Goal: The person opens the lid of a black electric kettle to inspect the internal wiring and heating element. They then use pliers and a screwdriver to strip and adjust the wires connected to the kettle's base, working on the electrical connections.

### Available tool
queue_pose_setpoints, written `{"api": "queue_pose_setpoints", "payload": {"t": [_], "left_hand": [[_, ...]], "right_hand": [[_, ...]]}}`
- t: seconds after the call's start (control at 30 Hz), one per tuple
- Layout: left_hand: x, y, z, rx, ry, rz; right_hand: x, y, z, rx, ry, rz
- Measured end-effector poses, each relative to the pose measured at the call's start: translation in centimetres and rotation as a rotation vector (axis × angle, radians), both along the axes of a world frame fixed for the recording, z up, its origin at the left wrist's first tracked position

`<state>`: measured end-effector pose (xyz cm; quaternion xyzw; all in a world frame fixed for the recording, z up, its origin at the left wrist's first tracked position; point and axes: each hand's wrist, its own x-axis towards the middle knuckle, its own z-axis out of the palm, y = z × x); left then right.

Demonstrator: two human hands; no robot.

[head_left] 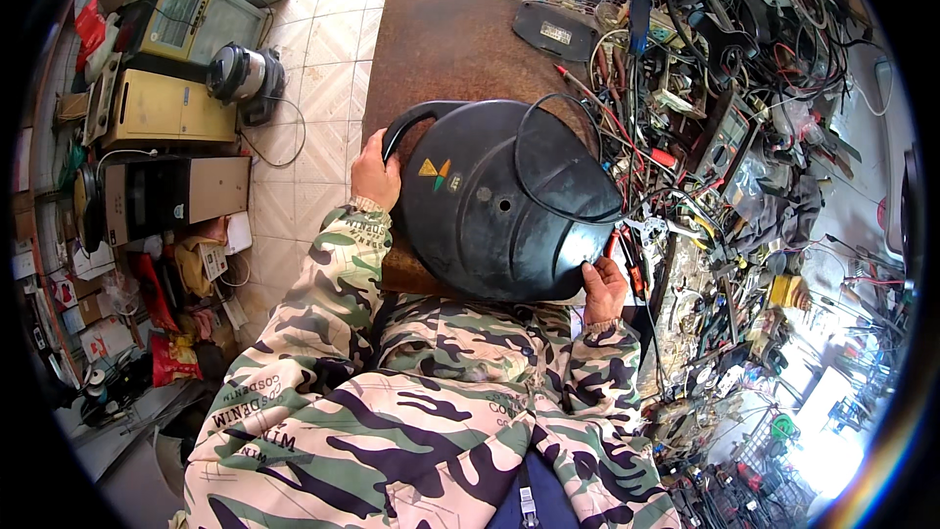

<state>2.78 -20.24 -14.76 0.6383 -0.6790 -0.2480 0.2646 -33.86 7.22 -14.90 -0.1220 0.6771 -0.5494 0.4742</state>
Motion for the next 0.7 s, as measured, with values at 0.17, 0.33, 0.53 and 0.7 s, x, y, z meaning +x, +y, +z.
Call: {"api": "queue_pose_setpoints", "payload": {"t": [0.17, 0.33, 0.53, 0.7], "left_hand": [[-0.1, -0.1, 0.4, 0.001, -0.060, -0.012], [0.2, -0.1, 0.0, -0.004, -0.056, -0.038], [0.1, 0.0, -0.1, -0.023, -0.043, -0.030], [0.5, -0.3, -0.1, 0.097, -0.072, -0.039]], "right_hand": [[0.0, -0.1, 0.2, 0.001, -0.020, 0.004], [-0.8, -0.3, 0.1, -0.013, -0.125, 0.043], [-1.3, -1.1, 1.9, 0.070, -0.073, 0.139], [-2.6, -0.5, -0.1, 0.073, -0.096, 0.182]]}}
